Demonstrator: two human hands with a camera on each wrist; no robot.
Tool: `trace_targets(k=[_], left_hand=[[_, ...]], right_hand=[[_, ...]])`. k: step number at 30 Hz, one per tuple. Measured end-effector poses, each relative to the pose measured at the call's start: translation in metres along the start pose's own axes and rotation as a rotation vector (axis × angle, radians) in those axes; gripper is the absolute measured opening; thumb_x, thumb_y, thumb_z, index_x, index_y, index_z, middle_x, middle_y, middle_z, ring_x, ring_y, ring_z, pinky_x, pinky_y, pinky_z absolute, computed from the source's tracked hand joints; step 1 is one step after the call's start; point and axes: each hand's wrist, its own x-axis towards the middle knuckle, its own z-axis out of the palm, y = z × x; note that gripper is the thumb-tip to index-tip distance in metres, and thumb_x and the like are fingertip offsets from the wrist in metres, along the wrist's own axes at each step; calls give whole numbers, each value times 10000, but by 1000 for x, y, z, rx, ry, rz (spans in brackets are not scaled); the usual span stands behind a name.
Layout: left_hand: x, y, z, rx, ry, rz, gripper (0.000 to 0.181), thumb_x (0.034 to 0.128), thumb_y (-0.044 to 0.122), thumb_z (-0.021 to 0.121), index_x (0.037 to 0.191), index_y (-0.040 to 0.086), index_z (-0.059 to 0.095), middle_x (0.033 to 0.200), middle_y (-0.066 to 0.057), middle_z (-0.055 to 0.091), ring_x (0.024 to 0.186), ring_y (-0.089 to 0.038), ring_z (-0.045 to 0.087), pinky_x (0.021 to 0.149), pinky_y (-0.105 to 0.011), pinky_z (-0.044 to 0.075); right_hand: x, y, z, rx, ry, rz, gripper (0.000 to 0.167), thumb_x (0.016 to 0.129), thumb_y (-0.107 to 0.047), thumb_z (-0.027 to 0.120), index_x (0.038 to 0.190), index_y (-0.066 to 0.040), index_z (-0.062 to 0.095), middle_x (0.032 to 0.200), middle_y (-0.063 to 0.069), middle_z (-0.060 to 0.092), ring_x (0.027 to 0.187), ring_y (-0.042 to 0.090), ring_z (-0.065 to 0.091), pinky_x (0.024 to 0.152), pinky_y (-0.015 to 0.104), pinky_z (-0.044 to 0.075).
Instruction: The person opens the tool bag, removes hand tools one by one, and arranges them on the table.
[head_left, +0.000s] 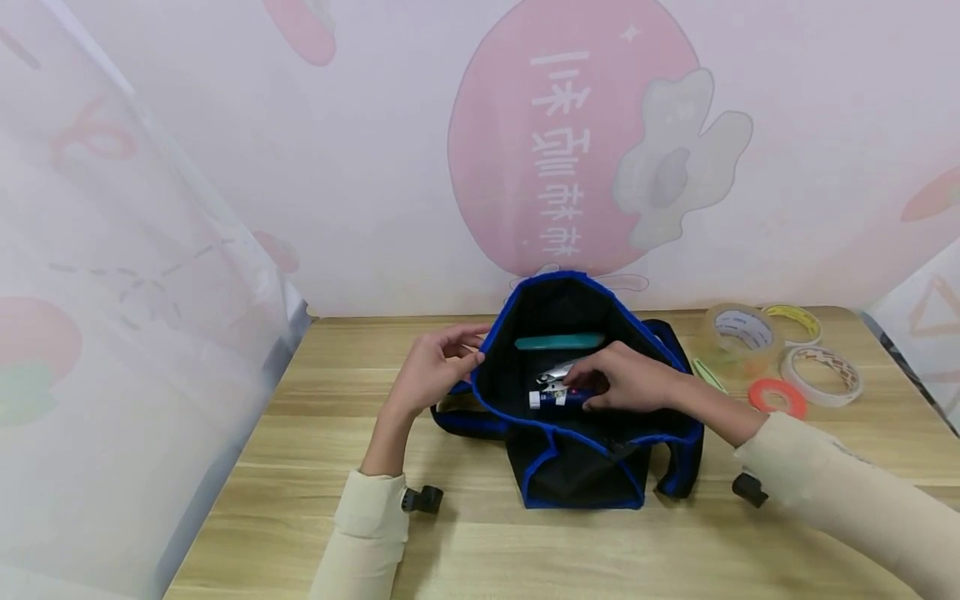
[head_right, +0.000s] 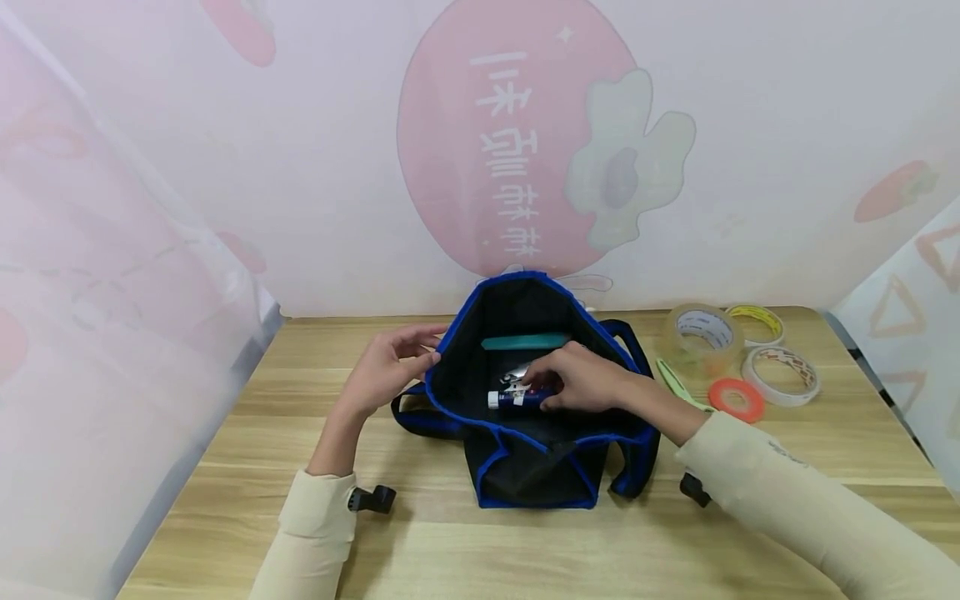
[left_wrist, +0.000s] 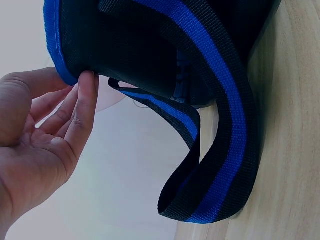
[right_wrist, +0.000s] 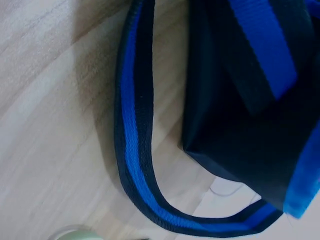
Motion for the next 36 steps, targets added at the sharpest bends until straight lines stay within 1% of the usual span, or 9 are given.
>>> trace_targets(k=[4, 8, 11, 18, 22, 25, 30, 32, 36], left_hand=[[0, 0, 0, -1, -1, 6, 409, 1020, 52, 705, 1420, 136, 704, 1171, -143, 772, 907, -223, 744, 700, -285, 645], [1, -2, 1, 2, 3, 7, 404, 1019, 52, 706, 1413, 142, 710, 1158, -139, 773, 887, -226, 740, 747, -455, 672], [0, -3, 1, 6, 6, 3, 400, 1019, 51, 708, 1408, 145, 714, 1149, -135, 771, 881, -232, 736, 780, -591, 648], [1, -2, 1, 8, 2, -7, 399, 1020, 54, 706, 1408, 149, 713, 1165, -130, 773, 897, -231, 739, 742, -446, 671], [1, -2, 1, 5, 2, -4, 401, 1020, 57, 709, 1411, 148, 711, 1166, -132, 771, 898, -232, 737, 777, -554, 659], [1, -3, 1, -1, 1, -4, 402, 1019, 59, 711, 1412, 146, 710, 1166, -132, 769, 901, -235, 736, 800, -626, 635], [1, -4, 2, -6, -1, -4, 402, 1019, 62, 712, 1412, 146, 708, 1172, -134, 767, 911, -238, 738, 798, -626, 636], [1, -4, 2, -5, -2, -1, 401, 1019, 64, 713, 1412, 142, 707, 1174, -139, 767, 915, -234, 741, 785, -593, 648], [2, -3, 2, -6, -3, 5, 400, 1016, 62, 716, 1407, 143, 712, 1174, -139, 769, 918, -236, 745, 779, -587, 650]], right_hand=[[-8, -1, -9, 36, 48, 26, 335, 925, -82, 840, 1253, -109, 778, 1139, 27, 801, 1026, 168, 767, 847, 285, 656], [-19, -2, -19, 37, 123, 52, 356, 911, -71, 848, 1260, -86, 777, 1161, 75, 799, 1026, 231, 775, 833, 311, 667], [-28, -4, -25, 27, 186, 68, 354, 900, -58, 855, 1245, -90, 782, 1161, 87, 802, 1023, 254, 782, 832, 340, 672], [-53, -6, -36, 13, 307, 99, 321, 882, -61, 874, 1192, -90, 794, 1101, 67, 813, 999, 250, 783, 823, 367, 673], [-67, -8, -40, 0, 351, 111, 300, 873, -66, 880, 1161, -104, 805, 1049, 14, 813, 946, 188, 772, 791, 328, 666], [-78, -11, -42, -12, 373, 157, 292, 868, -72, 886, 1144, -136, 814, 1009, -31, 804, 908, 115, 746, 771, 281, 652], [-98, -15, -46, 10, 413, 244, 287, 889, -106, 877, 1168, -137, 815, 1042, -17, 803, 940, 50, 720, 787, 219, 635], [-107, -16, -46, 29, 429, 253, 295, 902, -106, 866, 1191, -116, 809, 1085, 12, 798, 965, 25, 715, 793, 203, 632], [-123, -15, -45, 48, 458, 278, 301, 917, -87, 846, 1214, -95, 800, 1123, 55, 775, 967, -46, 693, 795, 167, 620]])
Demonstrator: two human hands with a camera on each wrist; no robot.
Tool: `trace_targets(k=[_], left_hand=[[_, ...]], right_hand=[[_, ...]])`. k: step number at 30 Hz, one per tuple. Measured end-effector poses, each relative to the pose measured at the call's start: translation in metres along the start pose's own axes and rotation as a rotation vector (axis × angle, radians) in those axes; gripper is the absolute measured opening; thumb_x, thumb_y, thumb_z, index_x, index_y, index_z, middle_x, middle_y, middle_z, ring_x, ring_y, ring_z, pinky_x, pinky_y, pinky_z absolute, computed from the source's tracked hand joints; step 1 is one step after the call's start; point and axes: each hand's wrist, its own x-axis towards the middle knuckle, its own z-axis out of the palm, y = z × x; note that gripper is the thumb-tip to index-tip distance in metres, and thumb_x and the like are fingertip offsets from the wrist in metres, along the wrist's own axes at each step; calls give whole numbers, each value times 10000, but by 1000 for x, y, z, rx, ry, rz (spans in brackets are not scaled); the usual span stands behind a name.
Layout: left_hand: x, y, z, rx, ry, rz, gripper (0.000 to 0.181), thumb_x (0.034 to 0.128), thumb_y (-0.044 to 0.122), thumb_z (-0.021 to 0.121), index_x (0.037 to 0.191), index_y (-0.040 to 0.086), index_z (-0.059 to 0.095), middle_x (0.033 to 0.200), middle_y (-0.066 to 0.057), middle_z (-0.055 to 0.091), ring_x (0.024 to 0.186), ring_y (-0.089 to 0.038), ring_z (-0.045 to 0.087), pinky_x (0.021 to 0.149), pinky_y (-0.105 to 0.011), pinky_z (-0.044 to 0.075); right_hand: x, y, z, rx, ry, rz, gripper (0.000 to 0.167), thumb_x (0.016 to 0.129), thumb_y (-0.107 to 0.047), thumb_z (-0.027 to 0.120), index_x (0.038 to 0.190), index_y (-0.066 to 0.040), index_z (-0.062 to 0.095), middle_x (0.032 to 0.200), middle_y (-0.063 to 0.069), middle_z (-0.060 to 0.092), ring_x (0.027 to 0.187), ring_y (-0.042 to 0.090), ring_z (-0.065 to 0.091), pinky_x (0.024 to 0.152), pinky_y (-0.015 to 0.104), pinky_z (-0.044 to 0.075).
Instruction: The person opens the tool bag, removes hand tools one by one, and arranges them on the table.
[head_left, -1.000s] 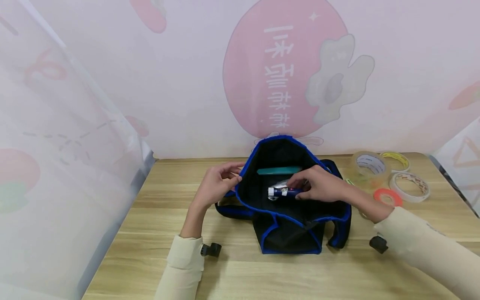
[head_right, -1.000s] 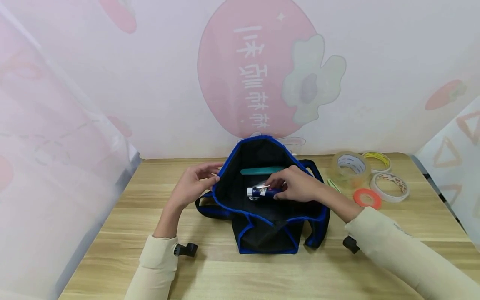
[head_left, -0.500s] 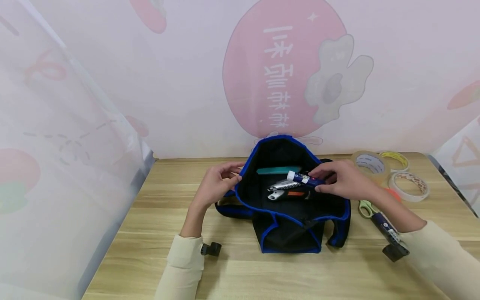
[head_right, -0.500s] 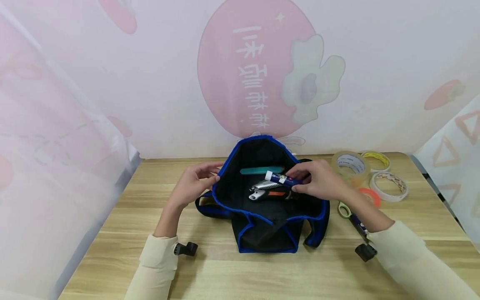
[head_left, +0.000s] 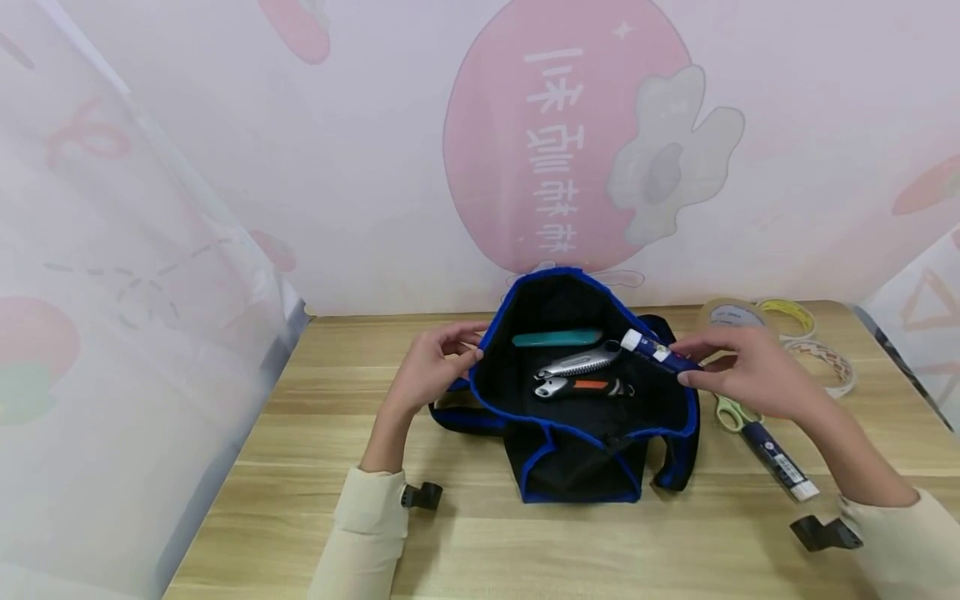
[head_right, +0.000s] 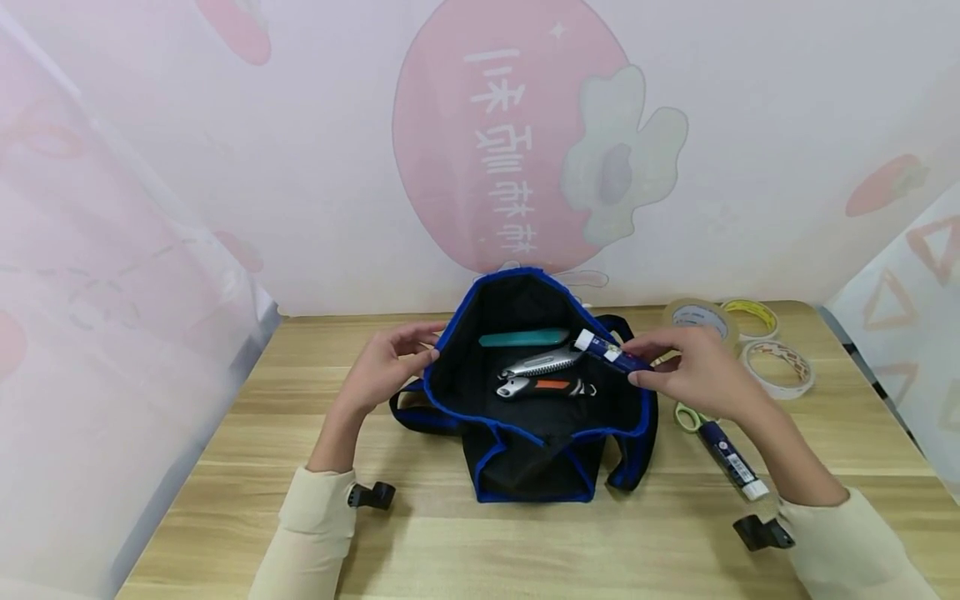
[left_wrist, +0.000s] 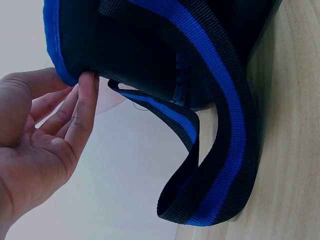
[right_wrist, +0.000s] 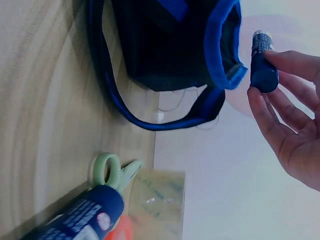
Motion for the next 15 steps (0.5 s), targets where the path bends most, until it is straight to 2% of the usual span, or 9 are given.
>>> trace_targets(k=[7, 13, 15], left_hand=[[0, 0, 0, 3, -2, 3, 402, 1015, 63, 717, 1407, 153, 714, 1178, -130, 773, 913, -235, 748, 782, -615, 642], [-1, 1, -1, 6, -4, 15, 395, 1015, 55, 714, 1398, 153, 720, 1175, -127, 778, 907, -232, 751, 768, -595, 647], [-2, 1, -2, 9, -5, 16, 392, 1017, 57, 713, 1397, 154, 722, 1172, -124, 779, 901, -233, 750, 765, -591, 647]], right_hand=[[-24, 13, -8, 13, 52, 87, 311, 938, -80, 820, 1247, -82, 785, 1177, 93, 760, 978, -128, 651, 779, 116, 594], [-42, 28, -13, 51, 98, 125, 342, 917, -33, 829, 1254, -47, 778, 1090, -192, 727, 957, -114, 673, 720, 151, 613], [-49, 32, -15, 59, 100, 144, 335, 927, -38, 821, 1258, -29, 769, 1069, -237, 710, 945, -106, 680, 707, 164, 619]])
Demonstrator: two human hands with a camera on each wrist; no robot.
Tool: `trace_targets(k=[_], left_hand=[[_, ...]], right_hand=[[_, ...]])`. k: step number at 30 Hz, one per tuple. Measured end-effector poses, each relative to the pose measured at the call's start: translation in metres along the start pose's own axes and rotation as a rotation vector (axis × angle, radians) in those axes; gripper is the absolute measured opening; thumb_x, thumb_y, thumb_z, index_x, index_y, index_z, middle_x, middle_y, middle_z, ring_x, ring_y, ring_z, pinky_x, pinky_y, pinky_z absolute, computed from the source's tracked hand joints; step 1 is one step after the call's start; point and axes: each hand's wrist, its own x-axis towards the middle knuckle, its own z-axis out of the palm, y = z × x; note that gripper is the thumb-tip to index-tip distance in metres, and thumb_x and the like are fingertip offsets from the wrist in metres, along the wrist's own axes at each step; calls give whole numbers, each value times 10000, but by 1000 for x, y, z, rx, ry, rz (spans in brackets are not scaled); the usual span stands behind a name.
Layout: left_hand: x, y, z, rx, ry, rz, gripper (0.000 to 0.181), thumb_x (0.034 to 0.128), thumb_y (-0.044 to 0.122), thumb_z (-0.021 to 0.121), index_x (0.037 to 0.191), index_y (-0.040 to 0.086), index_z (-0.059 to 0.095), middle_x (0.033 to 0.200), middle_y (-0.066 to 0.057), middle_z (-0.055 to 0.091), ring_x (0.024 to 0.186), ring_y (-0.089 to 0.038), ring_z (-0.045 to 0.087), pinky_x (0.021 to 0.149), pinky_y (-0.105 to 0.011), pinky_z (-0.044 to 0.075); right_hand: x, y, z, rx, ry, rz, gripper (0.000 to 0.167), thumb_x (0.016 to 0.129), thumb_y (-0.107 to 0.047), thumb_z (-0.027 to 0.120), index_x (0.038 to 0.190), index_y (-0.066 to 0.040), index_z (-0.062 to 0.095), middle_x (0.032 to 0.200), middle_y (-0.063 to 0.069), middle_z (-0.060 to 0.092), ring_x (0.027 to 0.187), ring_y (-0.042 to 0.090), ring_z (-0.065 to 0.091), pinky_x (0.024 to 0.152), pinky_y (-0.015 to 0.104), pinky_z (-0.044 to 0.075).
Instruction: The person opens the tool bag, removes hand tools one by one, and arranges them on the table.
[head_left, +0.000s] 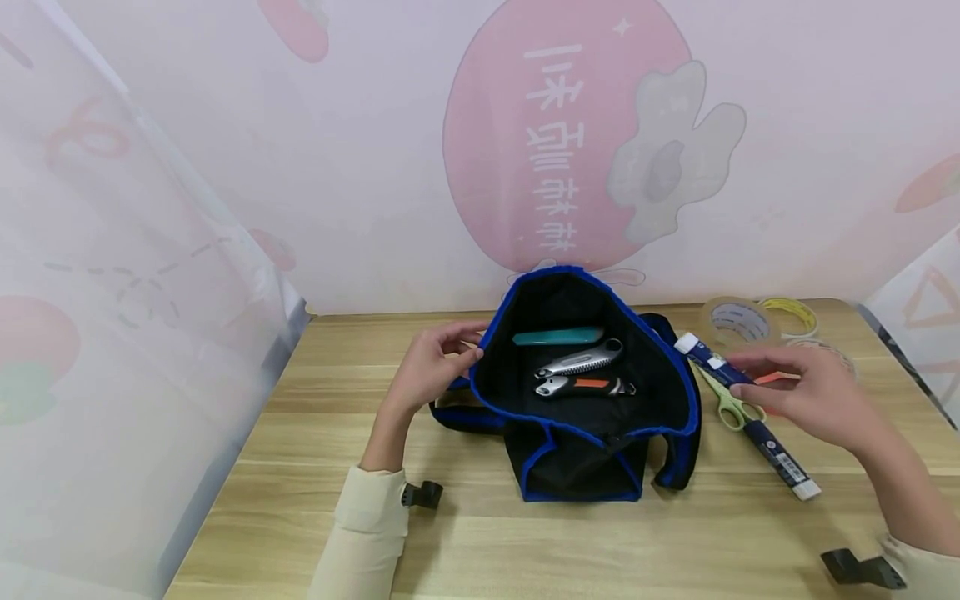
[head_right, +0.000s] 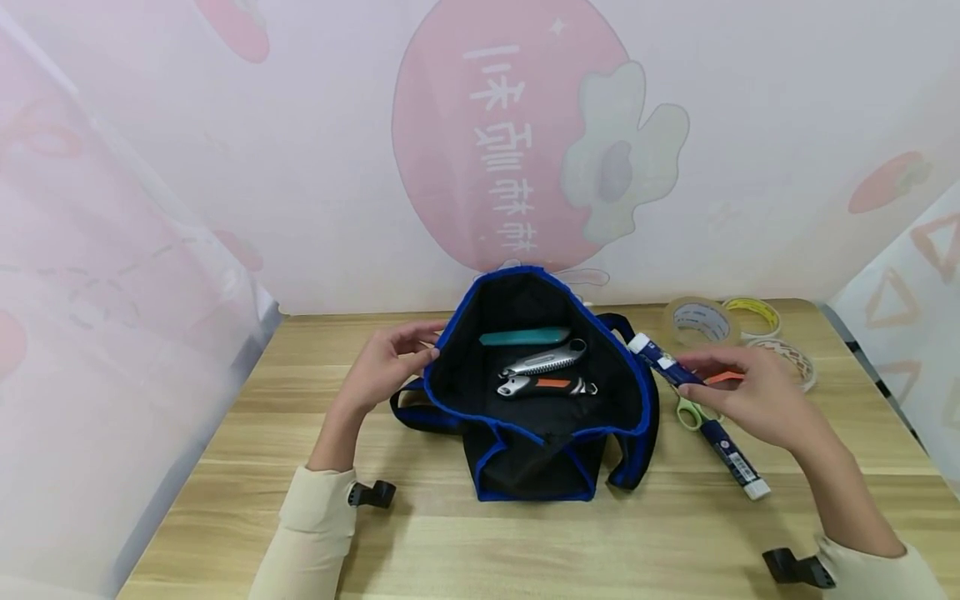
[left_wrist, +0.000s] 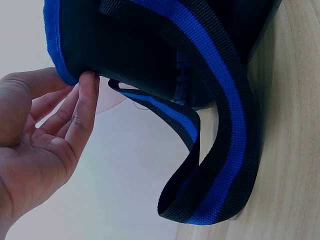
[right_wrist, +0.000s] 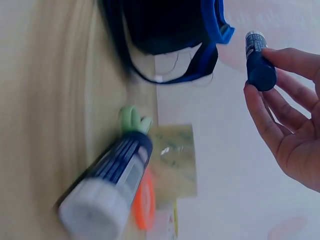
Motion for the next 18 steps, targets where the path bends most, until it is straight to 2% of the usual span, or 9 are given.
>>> trace_targets(k=[7, 10, 12, 16, 17, 18], left_hand=[[-1, 0, -1, 6, 2, -7, 388, 1021, 59, 707, 1400, 143, 718, 1164, -128, 776, 906, -239, 742, 786, -608, 644], [-1, 0, -1, 8, 3, -8, 389, 1021, 60, 707, 1403, 133, 715, 1166, -132, 776, 912, -243, 743, 795, -616, 640], [-1, 0, 0, 7, 1, -9, 390, 1021, 59, 707, 1405, 128, 713, 1170, -136, 777, 916, -246, 743, 803, -626, 636], [-1, 0, 0, 15, 1, -9, 387, 1022, 64, 706, 1404, 129, 713, 1168, -131, 779, 903, -240, 741, 792, -608, 643], [-1, 0, 1, 15, 0, -8, 386, 1023, 65, 705, 1403, 129, 714, 1169, -129, 779, 903, -238, 740, 793, -609, 642], [0, 0, 1, 16, 0, -8, 383, 1023, 66, 706, 1401, 130, 715, 1166, -128, 780, 899, -237, 739, 790, -608, 643]], right_hand=[[-19, 18, -10, -73, 13, 84, 352, 960, -149, 820, 1284, -27, 757, 1065, -277, 654, 942, -148, 619, 730, 111, 578], [-25, 25, -13, -97, 4, 118, 392, 960, -172, 824, 1318, -34, 748, 1093, -275, 642, 932, -162, 610, 701, 147, 576], [-29, 29, -15, -115, -5, 147, 413, 961, -194, 825, 1338, -44, 744, 1154, -172, 668, 916, -167, 608, 671, 188, 572], [-38, 34, -18, -170, -17, 196, 421, 965, -228, 824, 1335, -43, 744, 1225, 141, 728, 890, -205, 567, 643, 201, 529], [-40, 36, -19, -182, -13, 203, 414, 960, -224, 828, 1320, -34, 749, 1218, 180, 736, 878, -206, 563, 643, 191, 521], [-42, 38, -19, -190, -10, 209, 407, 956, -228, 833, 1305, -34, 755, 1195, 166, 751, 872, -209, 556, 645, 176, 509]])
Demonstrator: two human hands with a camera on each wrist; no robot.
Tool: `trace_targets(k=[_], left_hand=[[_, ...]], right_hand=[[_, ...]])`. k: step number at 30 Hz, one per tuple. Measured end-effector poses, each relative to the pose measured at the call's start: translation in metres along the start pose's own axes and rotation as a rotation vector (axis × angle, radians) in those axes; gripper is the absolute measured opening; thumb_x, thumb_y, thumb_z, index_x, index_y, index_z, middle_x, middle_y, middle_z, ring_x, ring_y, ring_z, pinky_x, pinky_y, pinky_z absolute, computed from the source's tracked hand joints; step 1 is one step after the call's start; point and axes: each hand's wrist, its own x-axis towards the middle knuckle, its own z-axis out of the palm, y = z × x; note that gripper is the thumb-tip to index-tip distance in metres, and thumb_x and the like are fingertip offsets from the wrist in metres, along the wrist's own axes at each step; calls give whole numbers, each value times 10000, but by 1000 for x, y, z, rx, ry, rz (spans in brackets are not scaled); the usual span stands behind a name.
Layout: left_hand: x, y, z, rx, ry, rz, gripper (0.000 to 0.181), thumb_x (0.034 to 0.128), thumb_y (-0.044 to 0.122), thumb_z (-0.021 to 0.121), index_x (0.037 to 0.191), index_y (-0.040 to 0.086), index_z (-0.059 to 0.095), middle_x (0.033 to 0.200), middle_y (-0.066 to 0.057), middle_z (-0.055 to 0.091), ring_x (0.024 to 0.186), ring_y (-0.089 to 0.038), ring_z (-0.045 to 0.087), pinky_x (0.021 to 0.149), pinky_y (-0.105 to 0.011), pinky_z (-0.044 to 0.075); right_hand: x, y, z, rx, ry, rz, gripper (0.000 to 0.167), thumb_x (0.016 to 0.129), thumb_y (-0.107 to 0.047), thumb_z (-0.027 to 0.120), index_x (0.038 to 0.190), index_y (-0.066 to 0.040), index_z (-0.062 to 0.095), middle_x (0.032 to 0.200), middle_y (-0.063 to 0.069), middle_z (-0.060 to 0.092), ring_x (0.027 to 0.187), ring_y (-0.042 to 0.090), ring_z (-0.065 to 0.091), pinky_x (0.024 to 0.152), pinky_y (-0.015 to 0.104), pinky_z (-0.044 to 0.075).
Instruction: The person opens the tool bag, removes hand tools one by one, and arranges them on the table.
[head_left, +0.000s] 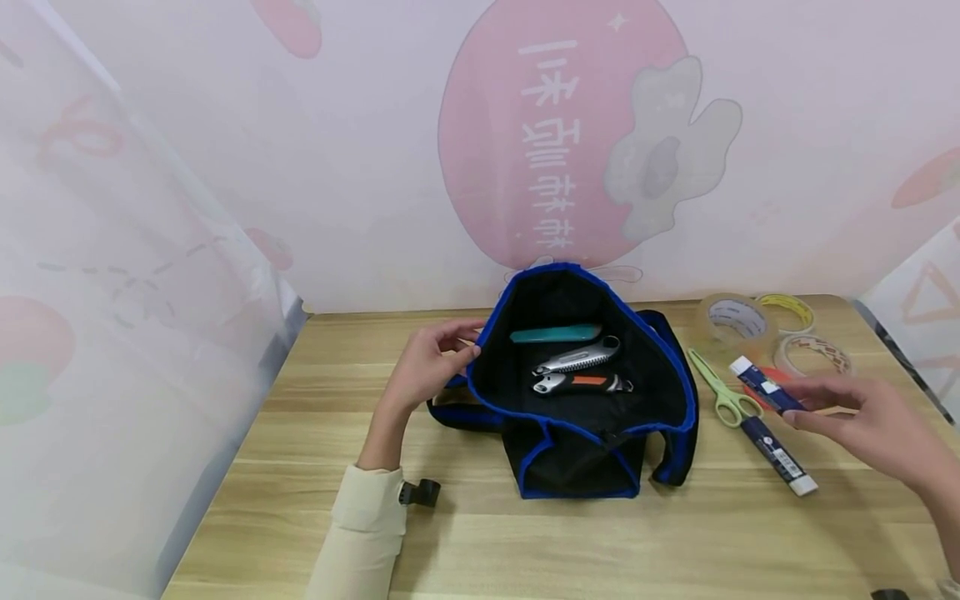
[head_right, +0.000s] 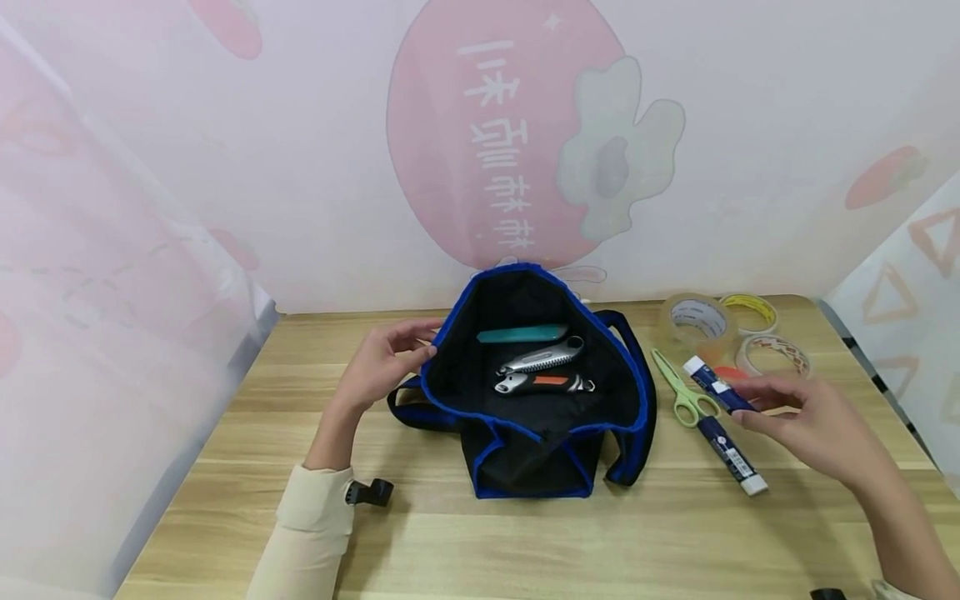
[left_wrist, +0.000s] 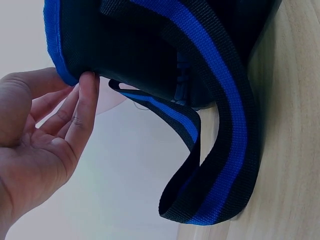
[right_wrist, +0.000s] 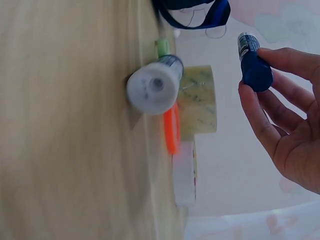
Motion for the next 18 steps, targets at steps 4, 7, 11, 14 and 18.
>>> trace_targets(k=[4, 7, 11, 14, 18], left_hand=[[0, 2, -1, 3, 1, 0, 376, 1023, 70, 707, 1396, 124, 718, 1169, -128, 781, 896, -233, 738, 779, -589, 649], [0, 3, -1, 8, 3, -5, 372, 1023, 76, 709, 1392, 126, 720, 1175, -124, 782, 899, -230, 738, 759, -545, 659], [0, 4, -1, 6, 2, -10, 366, 1024, 78, 710, 1385, 132, 724, 1172, -120, 782, 897, -229, 738, 761, -551, 658], [0, 4, 0, -2, -1, -8, 368, 1022, 70, 709, 1386, 125, 723, 1170, -128, 781, 899, -233, 739, 778, -589, 650], [0, 3, 0, -11, -2, -8, 374, 1021, 65, 708, 1391, 121, 720, 1174, -134, 779, 908, -237, 740, 795, -629, 636]], right_hand=[[-6, 9, 0, -11, 26, -2, 370, 927, -223, 861, 1239, -42, 785, 1030, -127, 750, 841, -177, 585, 644, 136, 499], [-9, 13, 2, -2, 38, -12, 357, 913, -208, 872, 1221, -46, 794, 985, -310, 672, 831, -155, 612, 639, 138, 519], [-13, 17, 3, -15, 33, 10, 373, 911, -198, 871, 1234, -30, 786, 984, -327, 654, 815, -160, 598, 634, 154, 516], [-17, 21, 4, -28, 27, 40, 394, 908, -180, 870, 1242, 7, 772, 986, -197, 724, 796, -168, 578, 626, 159, 508], [-21, 26, 3, -35, 22, 71, 421, 903, -180, 872, 1240, 46, 758, 1011, 90, 806, 776, -174, 571, 621, 147, 469]])
